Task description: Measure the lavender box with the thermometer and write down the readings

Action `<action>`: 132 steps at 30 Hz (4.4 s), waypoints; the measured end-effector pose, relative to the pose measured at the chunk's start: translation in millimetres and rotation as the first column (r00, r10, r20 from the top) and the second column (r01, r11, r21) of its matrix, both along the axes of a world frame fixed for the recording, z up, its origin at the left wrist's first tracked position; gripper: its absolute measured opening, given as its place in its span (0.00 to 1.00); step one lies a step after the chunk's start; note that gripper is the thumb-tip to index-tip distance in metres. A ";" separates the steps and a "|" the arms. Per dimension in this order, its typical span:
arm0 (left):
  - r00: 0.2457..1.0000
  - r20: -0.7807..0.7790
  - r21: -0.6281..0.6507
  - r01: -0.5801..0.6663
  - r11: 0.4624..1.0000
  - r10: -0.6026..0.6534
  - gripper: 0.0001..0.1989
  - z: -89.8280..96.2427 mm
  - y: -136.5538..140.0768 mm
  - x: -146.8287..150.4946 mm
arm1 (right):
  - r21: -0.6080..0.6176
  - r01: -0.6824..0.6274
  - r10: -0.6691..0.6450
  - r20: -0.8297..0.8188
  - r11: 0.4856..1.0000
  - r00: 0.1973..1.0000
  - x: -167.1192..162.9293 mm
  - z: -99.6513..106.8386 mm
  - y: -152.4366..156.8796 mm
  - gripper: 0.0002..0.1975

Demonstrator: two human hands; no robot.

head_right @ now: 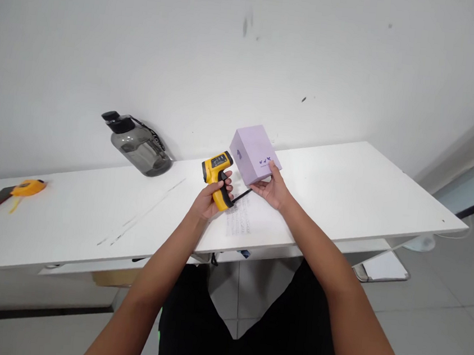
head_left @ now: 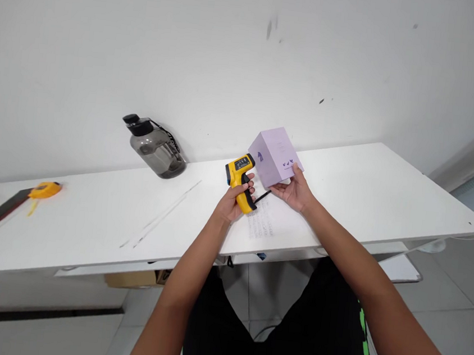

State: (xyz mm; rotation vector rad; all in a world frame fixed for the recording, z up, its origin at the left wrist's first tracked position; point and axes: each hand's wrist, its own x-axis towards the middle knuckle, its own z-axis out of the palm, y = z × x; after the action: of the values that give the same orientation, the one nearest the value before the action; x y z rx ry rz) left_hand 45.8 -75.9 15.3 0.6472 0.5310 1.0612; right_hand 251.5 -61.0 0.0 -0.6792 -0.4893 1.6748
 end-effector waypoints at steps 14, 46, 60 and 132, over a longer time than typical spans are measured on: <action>0.999 -0.043 -0.034 -0.028 0.999 0.026 0.19 0.8 -1.0 4.1 | 0.061 -0.045 0.040 0.072 0.997 0.997 -9.2 -8.6 -0.4 0.28; 0.997 -0.081 -0.041 -0.017 0.999 0.014 0.16 -0.5 2.2 0.0 | 0.081 -0.128 0.101 0.285 0.988 0.953 -4.7 -13.5 2.0 0.28; 0.998 -0.066 -0.020 -0.006 1.000 0.005 0.17 3.7 -0.7 -1.9 | 0.086 -0.142 0.110 0.304 0.986 0.946 -2.6 -12.9 1.5 0.28; 0.999 0.011 -0.033 0.031 0.999 -0.031 0.15 -1.2 -1.2 -0.7 | 0.106 -0.168 0.123 0.344 0.980 0.931 -1.3 -10.1 1.0 0.31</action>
State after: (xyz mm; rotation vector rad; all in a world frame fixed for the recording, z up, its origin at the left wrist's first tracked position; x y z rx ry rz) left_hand 45.0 -77.1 14.0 0.6181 0.5266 1.0240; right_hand 250.2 -60.0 -10.1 -0.8519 -0.9075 1.6514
